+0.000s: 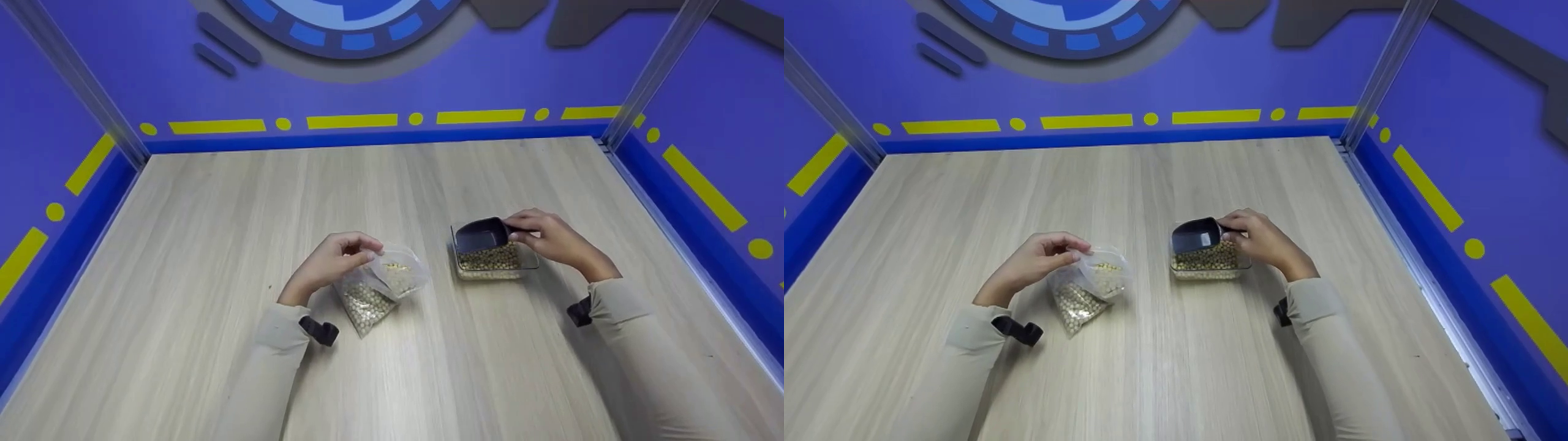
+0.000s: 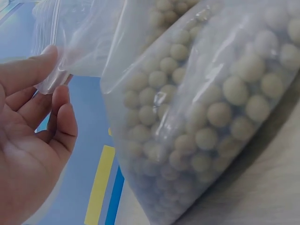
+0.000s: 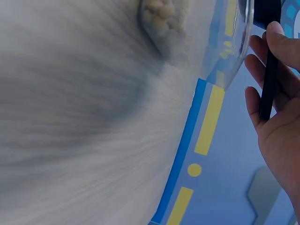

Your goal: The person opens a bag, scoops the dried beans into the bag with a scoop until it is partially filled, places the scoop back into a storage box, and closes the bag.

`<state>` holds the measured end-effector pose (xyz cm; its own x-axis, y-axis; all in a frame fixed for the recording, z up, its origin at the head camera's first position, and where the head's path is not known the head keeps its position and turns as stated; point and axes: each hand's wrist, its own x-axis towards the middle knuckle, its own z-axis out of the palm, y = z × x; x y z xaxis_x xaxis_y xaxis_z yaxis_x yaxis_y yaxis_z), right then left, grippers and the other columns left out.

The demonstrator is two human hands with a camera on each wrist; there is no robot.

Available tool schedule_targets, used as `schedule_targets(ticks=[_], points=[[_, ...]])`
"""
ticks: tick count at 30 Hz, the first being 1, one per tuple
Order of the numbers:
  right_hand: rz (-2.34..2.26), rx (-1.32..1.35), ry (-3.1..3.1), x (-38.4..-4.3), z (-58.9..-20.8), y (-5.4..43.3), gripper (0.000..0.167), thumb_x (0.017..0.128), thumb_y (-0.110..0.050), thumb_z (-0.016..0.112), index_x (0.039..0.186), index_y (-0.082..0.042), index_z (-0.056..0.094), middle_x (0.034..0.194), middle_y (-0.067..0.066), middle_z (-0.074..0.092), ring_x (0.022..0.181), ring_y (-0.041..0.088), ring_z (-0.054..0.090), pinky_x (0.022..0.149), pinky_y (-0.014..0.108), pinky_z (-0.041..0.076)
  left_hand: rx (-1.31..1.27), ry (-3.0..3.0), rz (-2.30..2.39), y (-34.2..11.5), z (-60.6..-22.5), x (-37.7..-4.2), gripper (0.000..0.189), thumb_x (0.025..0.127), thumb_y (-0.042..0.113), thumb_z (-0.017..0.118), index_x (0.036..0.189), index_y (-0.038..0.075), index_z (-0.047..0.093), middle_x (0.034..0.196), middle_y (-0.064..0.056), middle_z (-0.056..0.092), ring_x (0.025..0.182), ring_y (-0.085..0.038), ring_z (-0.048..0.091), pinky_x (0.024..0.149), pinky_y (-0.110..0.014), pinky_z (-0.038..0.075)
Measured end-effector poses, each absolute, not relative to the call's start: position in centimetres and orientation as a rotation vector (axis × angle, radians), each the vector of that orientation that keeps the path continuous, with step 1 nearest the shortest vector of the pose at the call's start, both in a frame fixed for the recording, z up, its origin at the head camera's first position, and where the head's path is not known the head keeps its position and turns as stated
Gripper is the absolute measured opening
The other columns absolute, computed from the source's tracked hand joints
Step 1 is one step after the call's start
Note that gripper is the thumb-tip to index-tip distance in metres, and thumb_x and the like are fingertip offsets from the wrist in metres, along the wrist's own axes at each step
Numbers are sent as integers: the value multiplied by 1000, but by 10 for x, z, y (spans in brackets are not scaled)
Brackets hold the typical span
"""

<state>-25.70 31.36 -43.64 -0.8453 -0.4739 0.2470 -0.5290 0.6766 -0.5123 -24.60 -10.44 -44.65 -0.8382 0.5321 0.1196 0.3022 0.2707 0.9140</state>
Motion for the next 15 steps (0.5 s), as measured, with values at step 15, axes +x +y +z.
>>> schedule_targets(ticks=[15], points=[[806, 831, -2846, -253, -449, 313, 33, 89, -4, 64, 121, 4, 64, 114, 19, 66, 110, 36, 56, 93, 52, 43, 621, 2460, 1605, -97, -447, -244, 24, 89, 14, 67, 110, 2, 67, 101, -12, 68, 87, -12, 60, 74, -23, 47]])
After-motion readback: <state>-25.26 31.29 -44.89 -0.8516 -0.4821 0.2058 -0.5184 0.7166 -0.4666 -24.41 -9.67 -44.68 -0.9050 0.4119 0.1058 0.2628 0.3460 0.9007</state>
